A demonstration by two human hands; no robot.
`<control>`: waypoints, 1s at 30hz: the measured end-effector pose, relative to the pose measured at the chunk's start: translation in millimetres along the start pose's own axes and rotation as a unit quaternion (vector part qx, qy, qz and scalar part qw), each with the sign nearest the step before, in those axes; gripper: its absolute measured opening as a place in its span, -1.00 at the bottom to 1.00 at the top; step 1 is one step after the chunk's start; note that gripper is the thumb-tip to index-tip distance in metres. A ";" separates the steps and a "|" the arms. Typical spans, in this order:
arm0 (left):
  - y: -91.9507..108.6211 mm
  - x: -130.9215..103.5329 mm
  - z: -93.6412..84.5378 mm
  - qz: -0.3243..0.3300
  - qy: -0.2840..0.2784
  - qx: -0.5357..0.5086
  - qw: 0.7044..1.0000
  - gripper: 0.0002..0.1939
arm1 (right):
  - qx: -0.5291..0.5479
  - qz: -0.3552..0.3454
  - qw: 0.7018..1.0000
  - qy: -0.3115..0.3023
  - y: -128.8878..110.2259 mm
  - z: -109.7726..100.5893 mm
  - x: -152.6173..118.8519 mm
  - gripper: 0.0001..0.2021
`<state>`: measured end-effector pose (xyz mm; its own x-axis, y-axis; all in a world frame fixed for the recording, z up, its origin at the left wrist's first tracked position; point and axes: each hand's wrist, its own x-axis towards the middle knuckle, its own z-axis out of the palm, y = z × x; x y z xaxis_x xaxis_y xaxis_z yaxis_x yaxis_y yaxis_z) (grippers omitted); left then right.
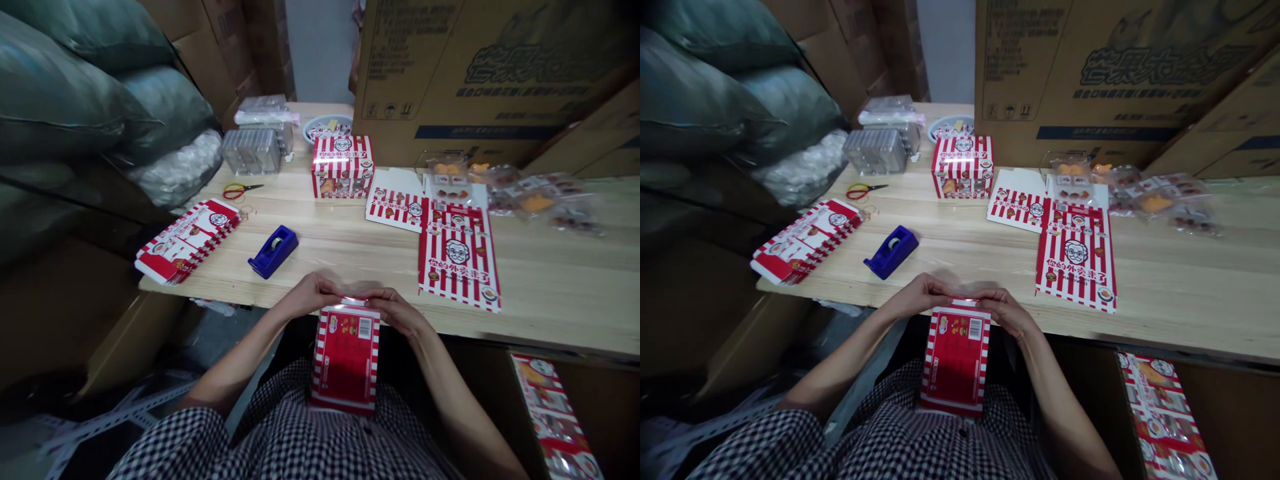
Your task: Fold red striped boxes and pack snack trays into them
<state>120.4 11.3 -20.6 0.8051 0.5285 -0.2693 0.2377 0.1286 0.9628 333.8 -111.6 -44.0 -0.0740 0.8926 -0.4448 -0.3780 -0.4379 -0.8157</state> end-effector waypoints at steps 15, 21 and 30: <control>14.1 -16.6 -0.2 -0.010 -0.027 0.082 0.996 -0.74 | -0.129 -0.039 0.987 -0.084 -22.3 -6.3 -15.1 -0.72; 14.1 -28.0 -2.7 0.021 -0.065 0.079 0.994 -0.68 | -0.118 -0.050 0.989 -0.078 -13.4 0.3 -26.0 -0.66; 38.7 -49.8 12.1 0.141 -0.046 0.192 0.970 -0.58 | -0.139 -0.105 0.984 -0.025 -0.7 5.5 -47.8 -0.59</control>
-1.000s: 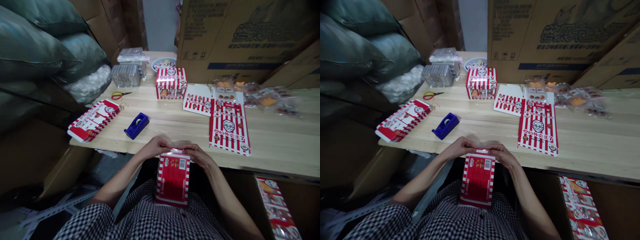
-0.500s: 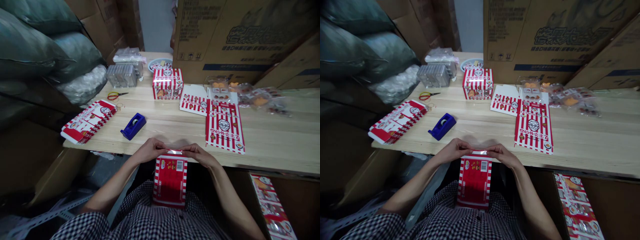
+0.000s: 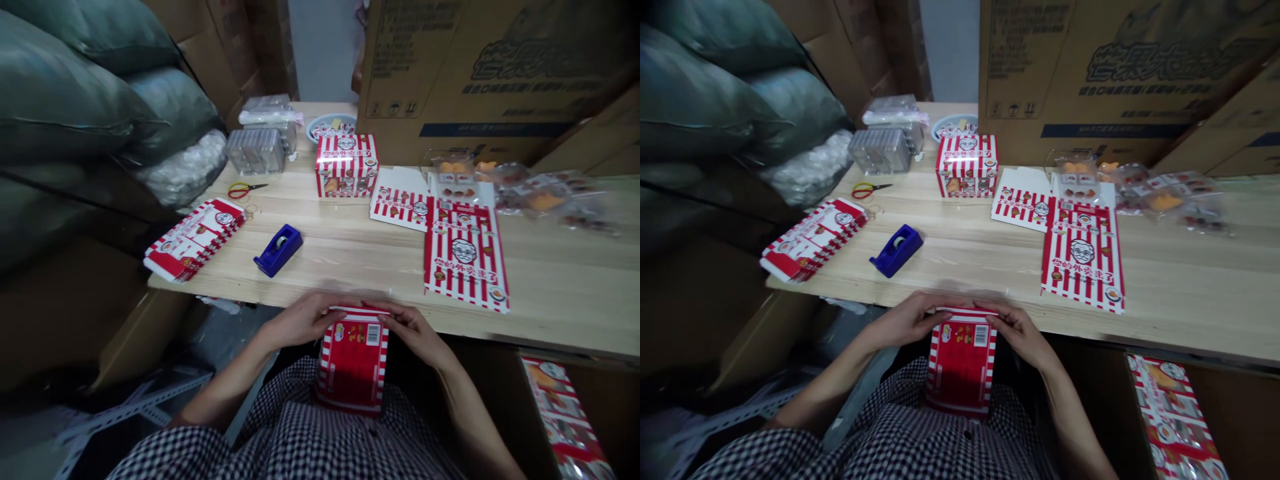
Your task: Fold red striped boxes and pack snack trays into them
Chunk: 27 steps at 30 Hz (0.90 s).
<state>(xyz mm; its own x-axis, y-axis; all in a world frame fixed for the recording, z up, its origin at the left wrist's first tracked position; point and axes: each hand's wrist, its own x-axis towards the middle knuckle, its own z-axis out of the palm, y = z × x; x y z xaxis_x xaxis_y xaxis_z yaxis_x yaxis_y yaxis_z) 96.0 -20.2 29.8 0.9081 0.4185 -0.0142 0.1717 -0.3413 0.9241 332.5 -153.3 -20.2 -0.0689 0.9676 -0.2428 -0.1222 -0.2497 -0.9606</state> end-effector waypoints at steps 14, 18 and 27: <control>-21.0 -31.5 14.1 -0.091 0.085 -0.192 0.974 -0.72 | -0.139 -0.101 0.981 0.088 -10.9 39.8 -15.8 -0.73; 3.6 -26.2 6.0 -0.033 0.101 -0.150 0.983 -0.72 | -0.105 -0.131 0.978 0.123 -34.7 45.8 -18.9 -0.76; -0.4 -35.4 18.5 0.004 0.090 -0.071 0.993 -0.69 | 0.107 0.051 0.988 0.101 -11.5 59.4 -11.6 -0.71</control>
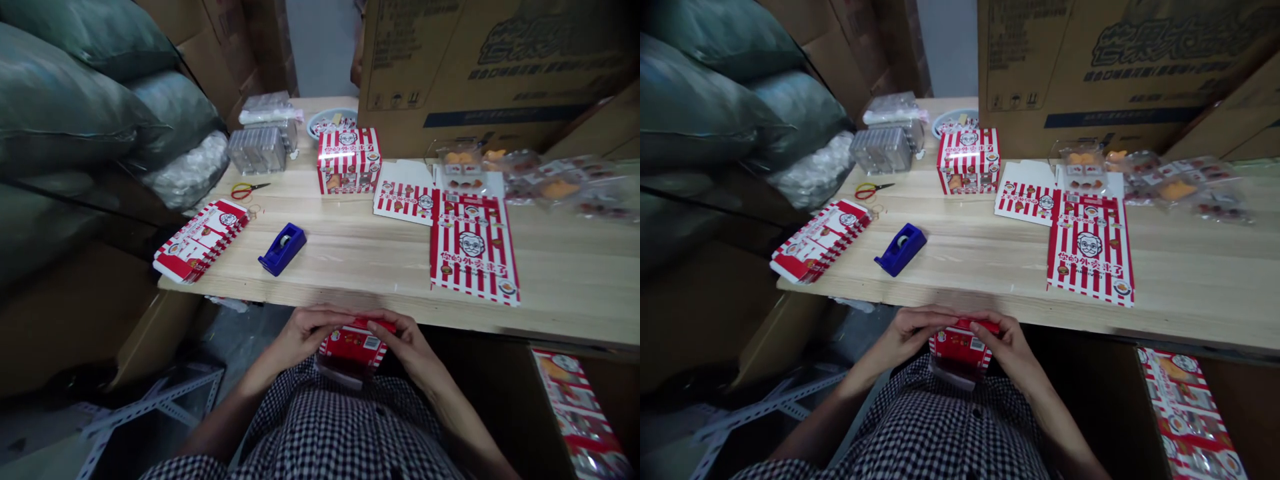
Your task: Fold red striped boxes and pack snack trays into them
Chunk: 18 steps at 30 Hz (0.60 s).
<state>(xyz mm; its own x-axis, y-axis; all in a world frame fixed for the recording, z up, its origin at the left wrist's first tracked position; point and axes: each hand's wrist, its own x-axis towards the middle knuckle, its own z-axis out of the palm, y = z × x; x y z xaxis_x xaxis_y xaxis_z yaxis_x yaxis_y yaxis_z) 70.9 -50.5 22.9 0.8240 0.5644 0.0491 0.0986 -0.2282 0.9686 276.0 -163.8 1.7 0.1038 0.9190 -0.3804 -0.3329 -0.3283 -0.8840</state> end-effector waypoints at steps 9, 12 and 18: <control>-9.7 -4.4 -1.8 0.038 -0.011 0.014 0.999 -0.66 | 0.155 0.093 0.980 -0.083 -0.2 -15.1 17.6 -0.62; -9.4 -4.0 -4.7 0.041 -0.018 0.003 0.999 -0.65 | 0.183 0.123 0.972 -0.078 4.8 -19.0 14.7 -0.61; -13.1 -2.5 -4.8 0.015 -0.049 -0.040 0.998 -0.67 | 0.192 0.144 0.969 -0.066 7.6 -21.0 -0.8 -0.69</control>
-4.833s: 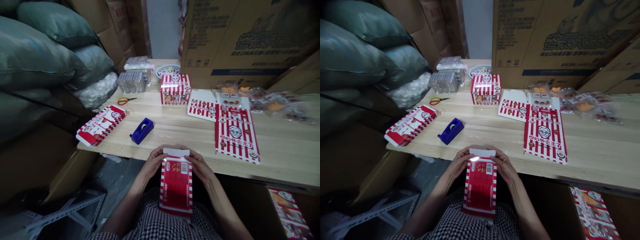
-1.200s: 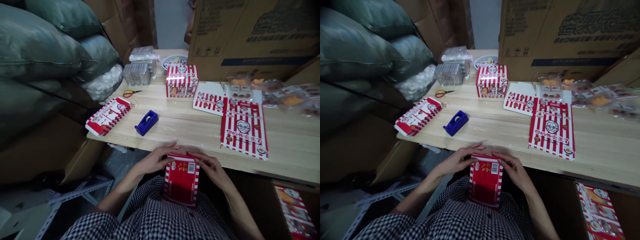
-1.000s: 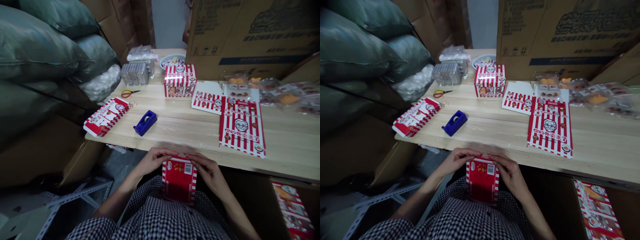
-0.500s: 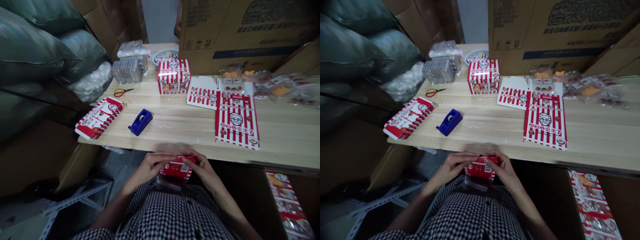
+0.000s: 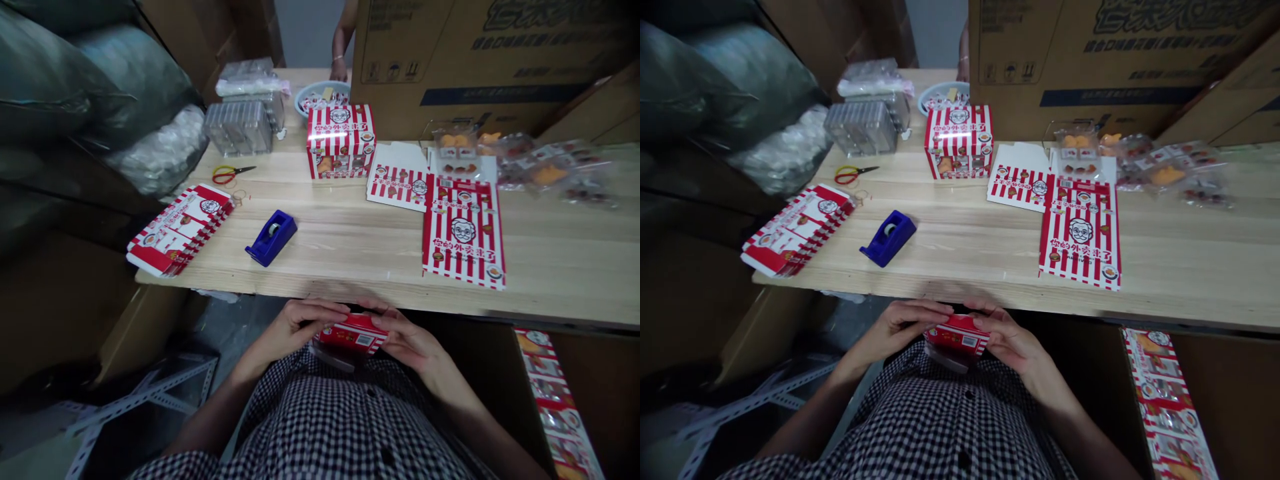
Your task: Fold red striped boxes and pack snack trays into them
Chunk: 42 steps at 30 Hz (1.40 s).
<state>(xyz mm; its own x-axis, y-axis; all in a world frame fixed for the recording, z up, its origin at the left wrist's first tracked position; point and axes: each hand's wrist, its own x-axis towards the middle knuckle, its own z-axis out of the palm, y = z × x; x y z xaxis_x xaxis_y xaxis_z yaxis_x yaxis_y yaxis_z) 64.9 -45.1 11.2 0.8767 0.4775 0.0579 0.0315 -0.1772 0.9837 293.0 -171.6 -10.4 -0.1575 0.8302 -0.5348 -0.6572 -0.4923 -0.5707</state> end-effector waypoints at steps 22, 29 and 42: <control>-14.2 11.6 2.8 -0.053 0.023 -0.049 0.997 -0.74 | -0.273 -0.177 0.946 0.007 -4.1 7.8 2.4 -0.75; -42.7 21.6 12.4 -0.133 0.084 -0.149 0.976 -0.65 | -0.223 -0.194 0.953 0.074 7.3 -7.6 27.5 -0.73; -74.2 31.3 12.5 0.004 0.119 0.033 0.992 -0.67 | -0.318 -0.281 0.901 0.087 6.8 -28.2 48.2 -0.69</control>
<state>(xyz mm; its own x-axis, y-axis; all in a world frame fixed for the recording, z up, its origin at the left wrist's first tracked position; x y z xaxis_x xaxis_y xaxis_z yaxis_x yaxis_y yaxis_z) 96.0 -27.7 -62.1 0.7385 0.6649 0.1114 0.0643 -0.2340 0.9701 301.8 -142.2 -57.6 0.2220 0.9690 -0.1086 -0.0326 -0.1040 -0.9940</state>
